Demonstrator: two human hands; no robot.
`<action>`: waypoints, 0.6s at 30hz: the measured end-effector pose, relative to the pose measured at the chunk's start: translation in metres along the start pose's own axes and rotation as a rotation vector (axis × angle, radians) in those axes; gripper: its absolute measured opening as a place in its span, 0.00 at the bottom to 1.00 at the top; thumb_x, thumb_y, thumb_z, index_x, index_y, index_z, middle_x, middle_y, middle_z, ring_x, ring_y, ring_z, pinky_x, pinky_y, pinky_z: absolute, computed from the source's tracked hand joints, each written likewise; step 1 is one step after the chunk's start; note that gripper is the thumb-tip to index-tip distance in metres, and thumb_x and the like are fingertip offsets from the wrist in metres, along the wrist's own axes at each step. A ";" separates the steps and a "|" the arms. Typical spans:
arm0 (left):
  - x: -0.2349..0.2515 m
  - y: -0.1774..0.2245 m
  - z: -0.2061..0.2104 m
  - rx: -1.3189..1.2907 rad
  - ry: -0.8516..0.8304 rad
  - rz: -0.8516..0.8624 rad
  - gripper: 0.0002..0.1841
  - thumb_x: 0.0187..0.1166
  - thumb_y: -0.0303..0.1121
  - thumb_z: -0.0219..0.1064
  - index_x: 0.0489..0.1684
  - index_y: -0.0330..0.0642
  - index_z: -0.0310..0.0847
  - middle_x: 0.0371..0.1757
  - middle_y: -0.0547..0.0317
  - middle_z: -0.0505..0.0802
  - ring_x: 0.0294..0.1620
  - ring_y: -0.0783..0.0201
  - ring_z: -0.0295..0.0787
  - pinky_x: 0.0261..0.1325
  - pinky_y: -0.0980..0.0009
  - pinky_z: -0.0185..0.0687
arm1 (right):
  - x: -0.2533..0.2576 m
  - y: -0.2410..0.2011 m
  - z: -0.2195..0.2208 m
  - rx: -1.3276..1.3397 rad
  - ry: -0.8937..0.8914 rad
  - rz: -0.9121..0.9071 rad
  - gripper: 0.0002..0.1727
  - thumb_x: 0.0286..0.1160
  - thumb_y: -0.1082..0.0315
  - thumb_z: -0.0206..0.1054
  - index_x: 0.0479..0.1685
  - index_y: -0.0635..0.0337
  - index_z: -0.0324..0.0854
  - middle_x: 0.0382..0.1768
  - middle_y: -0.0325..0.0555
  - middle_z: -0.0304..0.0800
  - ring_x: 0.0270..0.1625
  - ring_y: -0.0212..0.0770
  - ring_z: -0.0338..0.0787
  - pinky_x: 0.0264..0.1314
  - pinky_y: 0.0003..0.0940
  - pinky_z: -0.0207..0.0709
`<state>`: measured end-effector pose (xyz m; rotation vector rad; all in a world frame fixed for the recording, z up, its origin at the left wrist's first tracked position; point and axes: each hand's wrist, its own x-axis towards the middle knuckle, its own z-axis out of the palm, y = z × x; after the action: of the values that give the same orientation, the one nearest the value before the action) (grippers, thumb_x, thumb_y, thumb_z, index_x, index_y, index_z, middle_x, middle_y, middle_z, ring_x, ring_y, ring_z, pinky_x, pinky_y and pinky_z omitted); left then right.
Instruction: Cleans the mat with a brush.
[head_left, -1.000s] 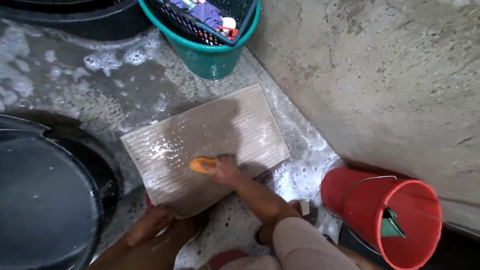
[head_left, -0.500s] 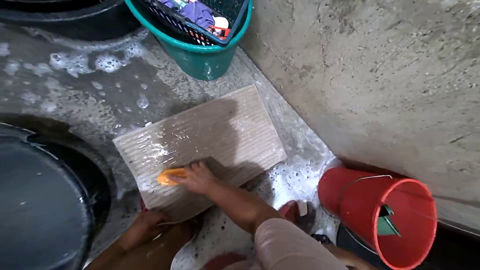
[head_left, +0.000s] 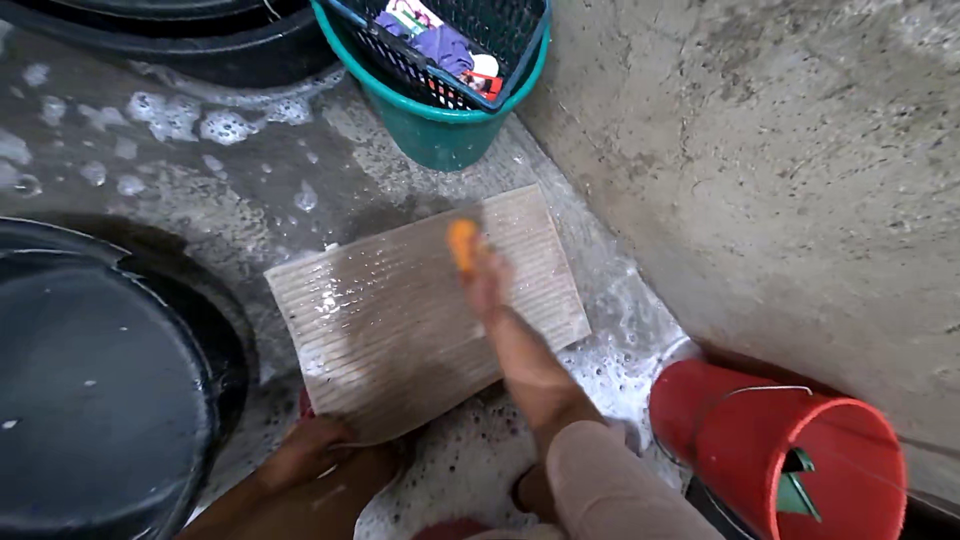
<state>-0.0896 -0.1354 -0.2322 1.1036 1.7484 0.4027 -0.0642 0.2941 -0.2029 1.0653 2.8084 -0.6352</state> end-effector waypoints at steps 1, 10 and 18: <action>0.001 0.000 -0.001 -0.007 -0.012 0.000 0.10 0.75 0.42 0.74 0.46 0.51 0.95 0.51 0.53 0.96 0.61 0.45 0.89 0.67 0.36 0.76 | -0.020 -0.042 0.020 -0.005 -0.085 -0.225 0.38 0.71 0.51 0.73 0.87 0.35 0.70 0.64 0.56 0.90 0.61 0.58 0.91 0.62 0.60 0.84; -0.007 0.006 0.010 -0.089 0.191 0.073 0.08 0.71 0.40 0.76 0.39 0.48 0.94 0.45 0.54 0.96 0.55 0.46 0.91 0.62 0.36 0.79 | 0.066 0.043 -0.007 -0.201 -0.173 -0.071 0.37 0.78 0.49 0.68 0.90 0.24 0.63 0.78 0.56 0.79 0.75 0.63 0.82 0.71 0.68 0.76; -0.003 0.000 0.008 -0.053 0.052 0.009 0.09 0.76 0.41 0.73 0.43 0.48 0.94 0.49 0.52 0.96 0.60 0.46 0.89 0.68 0.37 0.75 | 0.057 -0.004 -0.003 -0.094 0.036 0.108 0.42 0.74 0.50 0.73 0.91 0.42 0.63 0.68 0.62 0.85 0.66 0.64 0.87 0.64 0.64 0.82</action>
<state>-0.0820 -0.1396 -0.2339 1.0724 1.7682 0.4846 -0.1096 0.3276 -0.2103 1.2114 2.7568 -0.4734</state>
